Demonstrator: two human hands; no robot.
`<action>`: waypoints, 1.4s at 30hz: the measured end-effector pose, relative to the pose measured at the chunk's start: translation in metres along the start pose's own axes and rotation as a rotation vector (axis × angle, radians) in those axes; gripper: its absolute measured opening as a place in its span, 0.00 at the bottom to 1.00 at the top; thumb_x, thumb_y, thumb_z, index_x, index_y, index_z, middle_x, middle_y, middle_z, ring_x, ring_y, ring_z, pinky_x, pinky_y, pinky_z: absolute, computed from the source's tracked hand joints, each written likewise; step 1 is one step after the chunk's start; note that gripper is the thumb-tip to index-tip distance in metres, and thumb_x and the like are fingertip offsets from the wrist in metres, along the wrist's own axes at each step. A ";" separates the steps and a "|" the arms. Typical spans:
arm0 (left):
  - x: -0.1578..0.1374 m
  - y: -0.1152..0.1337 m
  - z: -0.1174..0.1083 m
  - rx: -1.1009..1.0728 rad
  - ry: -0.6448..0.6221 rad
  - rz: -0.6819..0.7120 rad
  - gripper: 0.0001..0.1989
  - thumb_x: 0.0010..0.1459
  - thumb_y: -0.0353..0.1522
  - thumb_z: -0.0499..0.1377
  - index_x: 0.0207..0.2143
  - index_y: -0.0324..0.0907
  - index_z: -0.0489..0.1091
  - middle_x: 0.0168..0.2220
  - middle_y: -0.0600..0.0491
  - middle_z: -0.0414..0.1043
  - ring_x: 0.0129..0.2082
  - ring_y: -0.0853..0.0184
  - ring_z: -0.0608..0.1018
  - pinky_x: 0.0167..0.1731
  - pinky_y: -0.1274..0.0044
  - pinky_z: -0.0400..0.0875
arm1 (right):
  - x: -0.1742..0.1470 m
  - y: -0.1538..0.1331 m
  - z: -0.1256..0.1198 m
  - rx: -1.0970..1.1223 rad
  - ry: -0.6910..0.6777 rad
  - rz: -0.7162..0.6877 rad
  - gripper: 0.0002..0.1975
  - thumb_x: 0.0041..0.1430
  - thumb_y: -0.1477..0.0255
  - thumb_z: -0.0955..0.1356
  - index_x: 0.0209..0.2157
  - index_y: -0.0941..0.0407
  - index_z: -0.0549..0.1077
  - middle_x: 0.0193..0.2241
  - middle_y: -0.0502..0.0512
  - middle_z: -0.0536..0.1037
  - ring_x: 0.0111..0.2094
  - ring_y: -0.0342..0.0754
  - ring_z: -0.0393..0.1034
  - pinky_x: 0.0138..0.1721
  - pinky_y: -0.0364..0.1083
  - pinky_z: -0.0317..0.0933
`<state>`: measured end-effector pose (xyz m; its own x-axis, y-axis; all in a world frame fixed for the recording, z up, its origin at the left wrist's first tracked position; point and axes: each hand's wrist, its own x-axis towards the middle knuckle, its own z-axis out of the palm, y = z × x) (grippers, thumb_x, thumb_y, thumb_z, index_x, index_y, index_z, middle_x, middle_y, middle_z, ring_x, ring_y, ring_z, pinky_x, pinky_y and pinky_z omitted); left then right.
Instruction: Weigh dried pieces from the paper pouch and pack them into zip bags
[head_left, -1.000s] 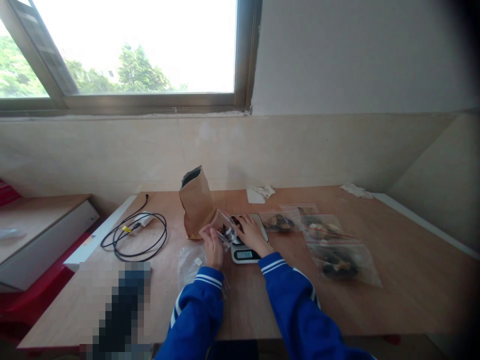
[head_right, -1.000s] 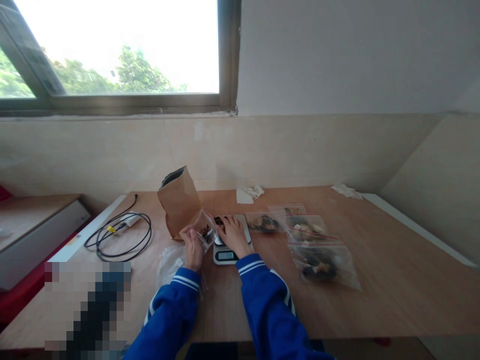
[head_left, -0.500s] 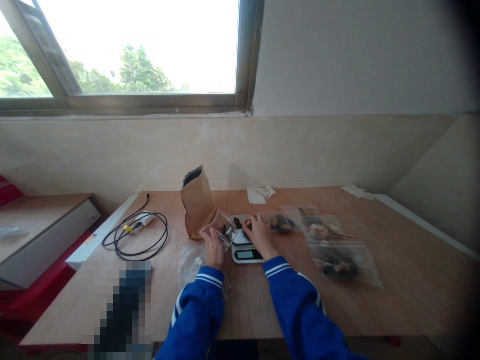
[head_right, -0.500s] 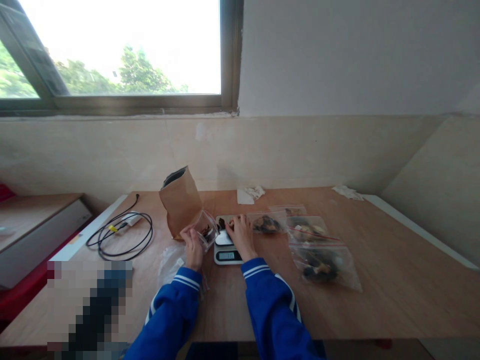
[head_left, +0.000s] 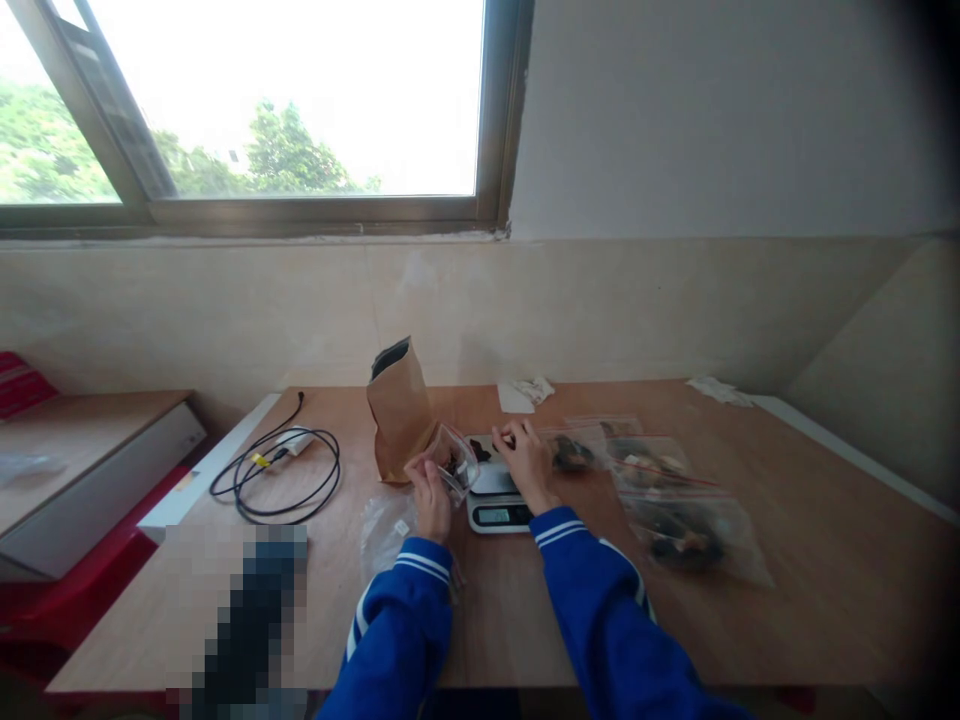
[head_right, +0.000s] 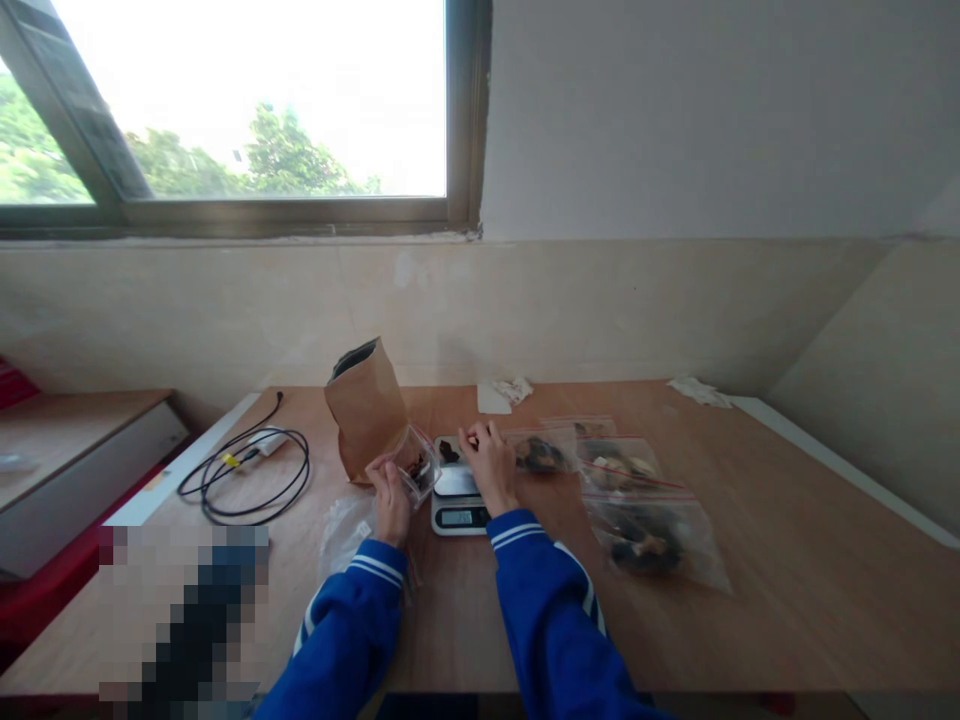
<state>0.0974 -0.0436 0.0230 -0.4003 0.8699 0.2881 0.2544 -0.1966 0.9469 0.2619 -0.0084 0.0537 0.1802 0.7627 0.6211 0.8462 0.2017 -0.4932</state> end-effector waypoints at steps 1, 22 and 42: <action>0.000 0.000 0.000 0.003 -0.004 0.001 0.16 0.64 0.40 0.41 0.47 0.40 0.57 0.49 0.39 0.67 0.48 0.60 0.73 0.50 0.63 0.65 | 0.004 -0.007 -0.002 0.070 0.026 0.024 0.19 0.62 0.57 0.60 0.27 0.55 0.70 0.30 0.54 0.72 0.28 0.46 0.66 0.31 0.44 0.55; -0.001 0.002 0.001 0.024 -0.017 0.010 0.16 0.65 0.40 0.39 0.47 0.40 0.56 0.48 0.39 0.67 0.49 0.60 0.73 0.49 0.65 0.65 | 0.007 -0.085 0.006 0.396 -0.106 0.022 0.13 0.61 0.59 0.63 0.30 0.54 0.70 0.30 0.53 0.71 0.31 0.48 0.68 0.34 0.46 0.61; 0.000 0.003 -0.003 0.044 -0.006 0.008 0.16 0.65 0.40 0.38 0.47 0.41 0.56 0.48 0.43 0.65 0.50 0.63 0.73 0.50 0.68 0.66 | 0.009 -0.099 0.010 0.612 -0.110 -0.059 0.18 0.66 0.59 0.55 0.38 0.55 0.70 0.36 0.58 0.74 0.40 0.50 0.70 0.43 0.48 0.63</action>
<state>0.0962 -0.0458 0.0265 -0.3930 0.8711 0.2946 0.2963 -0.1833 0.9373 0.1745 -0.0158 0.1024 0.0621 0.7919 0.6075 0.4066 0.5358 -0.7400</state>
